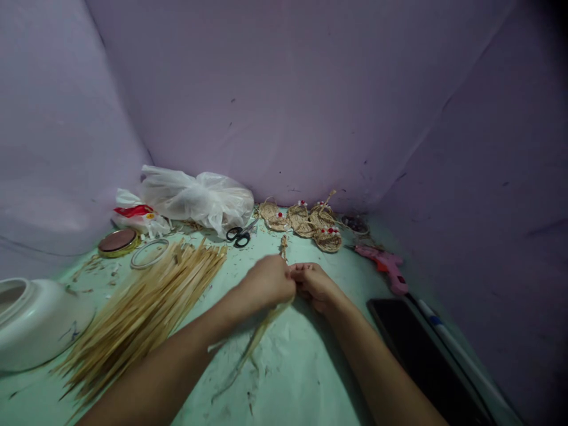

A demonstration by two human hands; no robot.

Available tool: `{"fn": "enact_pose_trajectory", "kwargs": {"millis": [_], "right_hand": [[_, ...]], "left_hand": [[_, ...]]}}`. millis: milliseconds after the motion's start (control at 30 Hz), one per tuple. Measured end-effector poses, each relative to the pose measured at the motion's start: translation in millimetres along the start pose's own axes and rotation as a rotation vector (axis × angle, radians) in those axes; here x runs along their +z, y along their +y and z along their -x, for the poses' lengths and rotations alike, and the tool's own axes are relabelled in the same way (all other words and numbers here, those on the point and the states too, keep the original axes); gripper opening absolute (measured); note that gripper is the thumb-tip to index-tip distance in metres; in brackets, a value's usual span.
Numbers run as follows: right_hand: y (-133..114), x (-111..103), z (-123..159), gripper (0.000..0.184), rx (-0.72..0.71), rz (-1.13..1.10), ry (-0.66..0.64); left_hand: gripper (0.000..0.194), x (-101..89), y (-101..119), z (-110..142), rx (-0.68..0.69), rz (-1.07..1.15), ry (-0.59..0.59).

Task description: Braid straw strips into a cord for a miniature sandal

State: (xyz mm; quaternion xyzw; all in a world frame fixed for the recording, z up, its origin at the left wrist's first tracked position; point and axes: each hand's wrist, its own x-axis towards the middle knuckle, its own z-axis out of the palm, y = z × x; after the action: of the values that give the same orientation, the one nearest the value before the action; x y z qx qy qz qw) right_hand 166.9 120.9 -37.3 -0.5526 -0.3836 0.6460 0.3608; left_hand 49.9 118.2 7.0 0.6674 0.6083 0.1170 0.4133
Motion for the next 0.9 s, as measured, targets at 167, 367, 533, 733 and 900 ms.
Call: {"fn": "enact_pose_trajectory", "kwargs": {"millis": [167,367,533,733,900], "right_hand": [[-2,-2,3,0.009,-0.005,0.008,-0.068],[6,-8,-9,0.006,-0.134,0.140,-0.140],[1,-7,-5,0.014,-0.318,0.783,0.079],[-22,-3,19,0.022,-0.317,1.267,0.273],[-40,-12,44,0.016,-0.210,1.407,0.281]], "left_hand": [[0.017,-20.6,-8,-20,-0.168,0.359,-0.090],[0.009,2.5,-22,-32,-0.161,0.562,-0.316],[0.006,10.7,-24,-36,-0.152,0.192,-0.022],[0.010,20.4,-29,-40,0.003,0.275,-0.002],[0.004,24.7,-34,-43,-0.050,0.264,0.010]]}}
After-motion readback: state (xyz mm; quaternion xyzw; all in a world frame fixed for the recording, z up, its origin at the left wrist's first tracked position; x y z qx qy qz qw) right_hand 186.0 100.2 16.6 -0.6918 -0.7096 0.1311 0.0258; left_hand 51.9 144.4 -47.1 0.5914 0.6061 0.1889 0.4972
